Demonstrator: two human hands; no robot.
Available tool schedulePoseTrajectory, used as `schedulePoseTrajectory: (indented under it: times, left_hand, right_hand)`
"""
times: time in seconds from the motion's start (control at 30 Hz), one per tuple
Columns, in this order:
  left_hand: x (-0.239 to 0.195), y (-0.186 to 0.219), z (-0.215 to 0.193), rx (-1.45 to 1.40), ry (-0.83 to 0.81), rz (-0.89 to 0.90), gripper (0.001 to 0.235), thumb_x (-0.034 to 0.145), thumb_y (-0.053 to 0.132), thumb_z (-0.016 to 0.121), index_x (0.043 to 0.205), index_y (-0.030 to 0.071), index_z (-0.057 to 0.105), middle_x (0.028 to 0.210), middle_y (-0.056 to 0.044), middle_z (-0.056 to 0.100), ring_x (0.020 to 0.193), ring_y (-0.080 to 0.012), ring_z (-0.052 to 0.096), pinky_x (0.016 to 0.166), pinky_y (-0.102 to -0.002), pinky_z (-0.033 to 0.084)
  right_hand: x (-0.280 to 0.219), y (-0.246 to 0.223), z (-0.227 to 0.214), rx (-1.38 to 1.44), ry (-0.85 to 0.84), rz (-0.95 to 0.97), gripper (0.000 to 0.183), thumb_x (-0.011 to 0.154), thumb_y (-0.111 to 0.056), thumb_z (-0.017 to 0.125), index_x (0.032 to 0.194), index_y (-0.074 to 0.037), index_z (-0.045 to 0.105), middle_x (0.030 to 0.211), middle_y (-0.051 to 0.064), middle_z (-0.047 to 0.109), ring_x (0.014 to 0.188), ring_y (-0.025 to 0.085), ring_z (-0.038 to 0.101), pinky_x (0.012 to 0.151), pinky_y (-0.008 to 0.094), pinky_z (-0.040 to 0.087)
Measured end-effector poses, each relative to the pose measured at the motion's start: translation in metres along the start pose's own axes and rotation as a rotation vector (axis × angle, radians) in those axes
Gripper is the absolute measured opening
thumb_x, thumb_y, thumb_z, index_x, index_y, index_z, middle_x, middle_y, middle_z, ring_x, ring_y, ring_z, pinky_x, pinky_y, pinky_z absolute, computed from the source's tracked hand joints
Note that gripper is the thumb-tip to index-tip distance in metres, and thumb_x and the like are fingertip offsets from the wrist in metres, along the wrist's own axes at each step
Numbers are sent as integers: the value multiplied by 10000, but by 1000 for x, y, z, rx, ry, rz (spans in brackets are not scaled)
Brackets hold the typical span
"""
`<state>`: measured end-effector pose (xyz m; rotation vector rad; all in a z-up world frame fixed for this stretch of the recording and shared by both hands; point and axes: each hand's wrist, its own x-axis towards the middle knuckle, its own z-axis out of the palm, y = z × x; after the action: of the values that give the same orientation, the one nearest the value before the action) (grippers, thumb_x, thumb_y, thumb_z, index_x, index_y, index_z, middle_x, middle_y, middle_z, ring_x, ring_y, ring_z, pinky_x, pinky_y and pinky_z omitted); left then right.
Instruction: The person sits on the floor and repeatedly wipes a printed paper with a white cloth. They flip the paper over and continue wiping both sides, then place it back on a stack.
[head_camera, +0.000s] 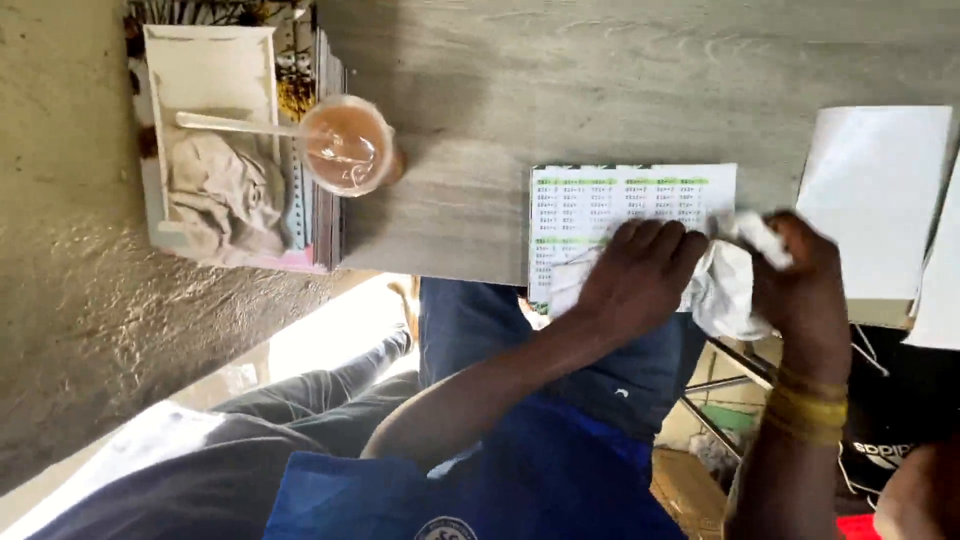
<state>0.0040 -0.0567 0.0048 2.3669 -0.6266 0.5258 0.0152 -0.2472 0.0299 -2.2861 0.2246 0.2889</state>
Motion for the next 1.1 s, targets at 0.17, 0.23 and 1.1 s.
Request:
schedulePoseTrajectory:
  times: [0.17, 0.23, 1.1]
  left_hand:
    - [3, -1, 1, -9, 24, 12, 141, 868, -78, 564, 892, 61, 549, 781, -91, 512, 720, -302, 514, 699, -426, 414]
    - [1, -1, 3, -37, 24, -6, 192, 818, -113, 565, 921, 49, 561, 797, -102, 514, 719, -315, 507, 698, -437, 411]
    - [15, -77, -13, -144, -363, 44, 630, 853, -29, 586, 1457, 150, 604, 1644, -126, 383, 1572, -311, 316, 1336, -515, 190]
  right_hand:
    - [53, -3, 9, -146, 186, -229, 345, 1066, -110, 828, 914, -41, 526, 793, 44, 483, 727, 171, 392, 649, 384, 346]
    - [44, 3, 10, -206, 170, -329, 384, 1077, -112, 804, 903, -18, 475, 879, 124, 478, 809, 280, 451, 740, 426, 355]
    - [50, -45, 24, -513, 161, -147, 232, 1001, -310, 735, 1036, -110, 624, 1041, 144, 596, 838, 480, 640, 609, 600, 468]
